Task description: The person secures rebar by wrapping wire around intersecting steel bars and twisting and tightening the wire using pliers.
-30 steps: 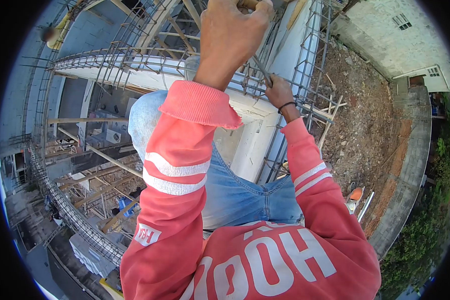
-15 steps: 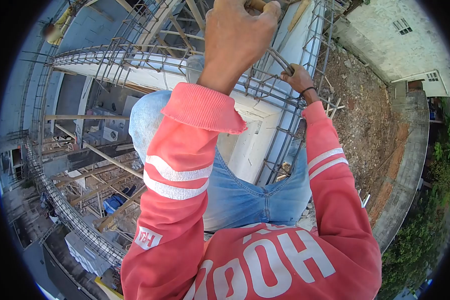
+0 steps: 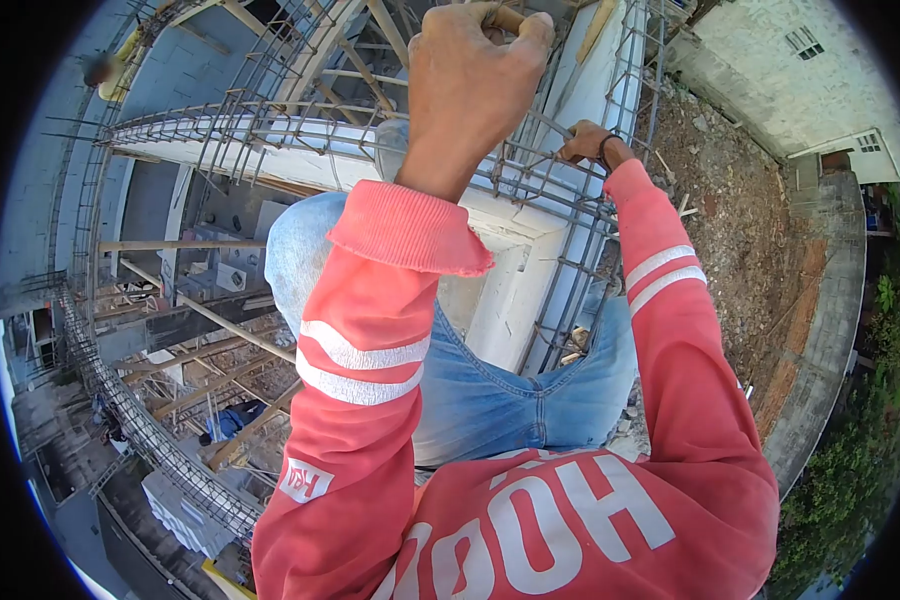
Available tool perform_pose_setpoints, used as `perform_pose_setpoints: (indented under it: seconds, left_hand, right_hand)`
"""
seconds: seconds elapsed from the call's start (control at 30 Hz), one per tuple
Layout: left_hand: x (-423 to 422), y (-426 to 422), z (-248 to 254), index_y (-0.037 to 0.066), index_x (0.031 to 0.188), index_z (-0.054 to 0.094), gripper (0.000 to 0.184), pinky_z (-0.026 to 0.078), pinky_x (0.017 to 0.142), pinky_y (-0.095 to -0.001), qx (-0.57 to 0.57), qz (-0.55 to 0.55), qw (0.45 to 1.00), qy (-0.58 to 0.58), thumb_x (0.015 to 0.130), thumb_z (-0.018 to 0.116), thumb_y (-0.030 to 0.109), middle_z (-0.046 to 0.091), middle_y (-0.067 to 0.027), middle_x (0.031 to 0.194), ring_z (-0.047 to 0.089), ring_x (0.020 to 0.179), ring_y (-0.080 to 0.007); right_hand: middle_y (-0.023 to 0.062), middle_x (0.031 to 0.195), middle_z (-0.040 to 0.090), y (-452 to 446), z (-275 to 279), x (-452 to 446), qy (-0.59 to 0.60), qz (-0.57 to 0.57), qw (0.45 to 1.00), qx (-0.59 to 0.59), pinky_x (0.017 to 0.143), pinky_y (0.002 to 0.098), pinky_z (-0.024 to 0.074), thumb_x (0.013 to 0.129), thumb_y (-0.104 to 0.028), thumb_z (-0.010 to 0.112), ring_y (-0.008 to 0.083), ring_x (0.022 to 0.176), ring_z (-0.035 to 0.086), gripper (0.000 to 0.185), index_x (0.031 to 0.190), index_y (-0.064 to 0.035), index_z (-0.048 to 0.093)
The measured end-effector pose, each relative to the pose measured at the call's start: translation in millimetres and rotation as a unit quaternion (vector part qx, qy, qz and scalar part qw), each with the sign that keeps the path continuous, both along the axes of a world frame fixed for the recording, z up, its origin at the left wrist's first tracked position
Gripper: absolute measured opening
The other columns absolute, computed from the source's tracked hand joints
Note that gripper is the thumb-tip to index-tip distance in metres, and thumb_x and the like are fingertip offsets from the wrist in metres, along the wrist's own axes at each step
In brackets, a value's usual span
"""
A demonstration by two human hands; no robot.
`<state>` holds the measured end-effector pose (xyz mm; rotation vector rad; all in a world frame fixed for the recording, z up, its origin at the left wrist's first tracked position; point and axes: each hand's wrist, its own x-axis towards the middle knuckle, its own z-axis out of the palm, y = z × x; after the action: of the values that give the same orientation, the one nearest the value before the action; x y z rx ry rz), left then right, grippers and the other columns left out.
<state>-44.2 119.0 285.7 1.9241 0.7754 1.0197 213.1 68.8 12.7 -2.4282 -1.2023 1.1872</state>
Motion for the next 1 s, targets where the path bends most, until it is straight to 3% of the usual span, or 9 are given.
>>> perform_pose_setpoints:
  seconds: [0.2, 0.27, 0.37, 0.47, 0.6, 0.7, 0.77, 0.93, 1.0]
  left_hand:
    - [2.6, -1.7, -3.0, -0.006, 0.081, 0.069, 0.034, 0.05, 0.068, -0.0388, 0.016, 0.009, 1.0, -0.01, 0.083, 0.064, 0.027, 0.066, -0.0228, 0.073, 0.067, 0.07, -0.0322]
    - [4.1, -1.6, -6.0, -0.006, 0.081, 0.069, 0.034, 0.05, 0.069, -0.039, 0.03, 0.017, 0.999, -0.008, 0.083, 0.064, 0.027, 0.066, -0.0231, 0.073, 0.067, 0.071, -0.0325]
    - [3.7, -2.0, -2.1, -0.006, 0.081, 0.069, 0.034, 0.05, 0.069, -0.0393, 0.033, 0.029, 0.999, 0.006, 0.083, 0.065, 0.028, 0.066, -0.0236, 0.074, 0.067, 0.072, -0.0331]
    - [2.8, -3.1, 1.5, -0.006, 0.081, 0.07, 0.033, 0.05, 0.07, -0.0395, 0.007, 0.022, 1.0, 0.012, 0.083, 0.065, 0.027, 0.066, -0.0236, 0.074, 0.067, 0.072, -0.0333]
    - [9.3, -3.0, -3.1, -0.005, 0.081, 0.07, 0.032, 0.051, 0.07, -0.0393, 0.014, 0.014, 1.0, -0.01, 0.083, 0.065, 0.026, 0.066, -0.023, 0.073, 0.068, 0.072, -0.0335]
    - [10.4, -4.6, -2.0, -0.005, 0.081, 0.07, 0.032, 0.051, 0.069, -0.0389, -0.004, 0.015, 1.0, -0.007, 0.084, 0.065, 0.026, 0.067, -0.0226, 0.073, 0.068, 0.072, -0.0336]
    - [11.0, -5.3, -1.7, -0.005, 0.081, 0.07, 0.032, 0.051, 0.069, -0.0389, 0.013, 0.019, 1.0, -0.001, 0.084, 0.065, 0.026, 0.067, -0.0227, 0.073, 0.068, 0.072, -0.0338]
    - [9.4, -4.6, -6.8, -0.005, 0.081, 0.07, 0.032, 0.051, 0.069, -0.0394, 0.03, 0.01, 0.999, -0.008, 0.084, 0.066, 0.026, 0.067, -0.023, 0.074, 0.068, 0.072, -0.0342]
    - [6.8, -2.2, -9.1, 0.002, 0.083, 0.075, 0.033, 0.036, 0.052, -0.0286, 0.006, 0.001, 1.0, 0.028, 0.085, 0.067, 0.034, 0.053, 0.0, 0.055, 0.046, 0.053, -0.0097]
  right_hand:
    - [0.0133, 0.072, 0.067, -4.5, -15.2, -2.3, -0.037, -0.002, 0.996, 0.082, 0.066, 0.0376, 0.0506, 0.062, -0.018, 0.075, 0.0242, 0.069, 0.064, 0.028, 0.08, 0.0024, 0.068]
    - [0.011, 0.073, 0.069, -10.5, -13.5, -5.7, -0.04, 0.009, 0.995, 0.087, 0.066, 0.0348, 0.0507, 0.071, -0.016, 0.073, 0.0211, 0.067, 0.065, 0.019, 0.074, 0.0013, 0.065]
    - [0.01, 0.076, 0.071, -16.9, -15.1, -6.2, 0.07, 0.048, 0.989, 0.119, 0.068, 0.0316, 0.0523, 0.077, -0.012, 0.065, 0.0161, 0.074, 0.068, 0.017, 0.082, 0.0036, 0.066]
    - [0.0082, 0.078, 0.07, -24.0, -13.2, -2.9, 0.17, 0.042, 0.973, 0.154, 0.07, 0.0311, 0.0516, 0.075, -0.011, 0.067, 0.016, 0.075, 0.067, 0.017, 0.085, 0.0027, 0.067]
    - [0.0065, 0.078, 0.07, -29.8, 2.7, -21.2, 0.152, 0.089, 0.969, 0.172, 0.071, 0.0308, 0.0512, 0.072, -0.012, 0.072, 0.0153, 0.074, 0.065, 0.017, 0.082, 0.0, 0.066]
    - [0.01, 0.076, 0.069, -29.4, 12.0, -27.3, 0.078, 0.133, 0.979, 0.134, 0.069, 0.0339, 0.0511, 0.066, -0.022, 0.079, 0.0223, 0.077, 0.068, 0.031, 0.086, -0.0011, 0.07]
    - [0.0153, 0.083, 0.07, -31.3, 25.7, -50.4, -0.103, 0.101, 0.983, 0.113, 0.074, 0.0387, 0.0533, 0.066, -0.029, 0.08, 0.0314, 0.082, 0.069, 0.036, 0.089, -0.0034, 0.07]
    - [0.019, 0.092, 0.07, -35.7, 19.4, -70.6, -0.211, 0.049, 0.971, 0.106, 0.079, 0.0466, 0.0536, 0.071, -0.033, 0.075, 0.0385, 0.087, 0.067, 0.034, 0.093, -0.008, 0.068]
    - [0.019, 0.093, 0.069, -32.8, 15.6, -64.8, -0.215, 0.055, 0.969, 0.11, 0.079, 0.0483, 0.0536, 0.072, -0.032, 0.074, 0.0387, 0.088, 0.067, 0.032, 0.093, -0.0087, 0.066]
